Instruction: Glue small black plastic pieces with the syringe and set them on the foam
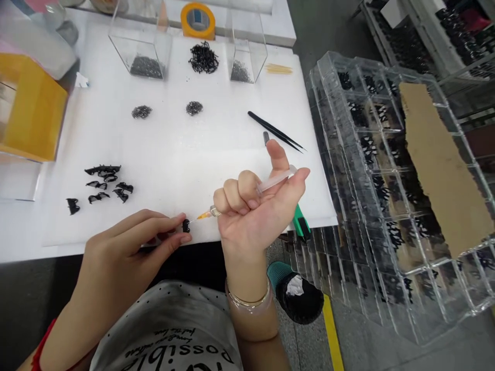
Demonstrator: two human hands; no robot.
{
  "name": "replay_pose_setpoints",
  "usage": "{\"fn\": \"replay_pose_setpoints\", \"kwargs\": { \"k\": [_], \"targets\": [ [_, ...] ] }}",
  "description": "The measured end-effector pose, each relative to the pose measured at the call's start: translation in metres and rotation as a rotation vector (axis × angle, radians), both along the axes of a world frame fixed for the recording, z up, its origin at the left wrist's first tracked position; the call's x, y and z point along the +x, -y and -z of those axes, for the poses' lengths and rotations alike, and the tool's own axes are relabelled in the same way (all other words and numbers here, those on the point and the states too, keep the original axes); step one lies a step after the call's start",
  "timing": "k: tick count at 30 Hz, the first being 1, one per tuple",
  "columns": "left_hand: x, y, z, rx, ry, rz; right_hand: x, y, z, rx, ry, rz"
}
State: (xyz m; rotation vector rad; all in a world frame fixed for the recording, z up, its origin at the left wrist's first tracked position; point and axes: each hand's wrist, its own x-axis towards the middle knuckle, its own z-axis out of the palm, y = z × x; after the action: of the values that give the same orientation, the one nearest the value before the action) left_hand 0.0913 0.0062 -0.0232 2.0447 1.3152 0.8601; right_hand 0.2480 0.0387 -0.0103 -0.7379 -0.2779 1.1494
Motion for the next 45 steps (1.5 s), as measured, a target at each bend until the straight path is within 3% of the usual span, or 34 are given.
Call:
{"fn": "replay_pose_setpoints", "kwargs": {
  "k": [34,45],
  "targets": [
    [0.0043,0.0014,-0.0014,-0.015,-0.039,-0.046,-0.0014,0.0001,0.0068,0.036,0.072,-0.06],
    [0.0031,0.0017,-0.0017,0.0,-0.06,-0.049,-0.0017,-0.0021,0.0065,0.02,0.072,-0.024]
  ]
}}
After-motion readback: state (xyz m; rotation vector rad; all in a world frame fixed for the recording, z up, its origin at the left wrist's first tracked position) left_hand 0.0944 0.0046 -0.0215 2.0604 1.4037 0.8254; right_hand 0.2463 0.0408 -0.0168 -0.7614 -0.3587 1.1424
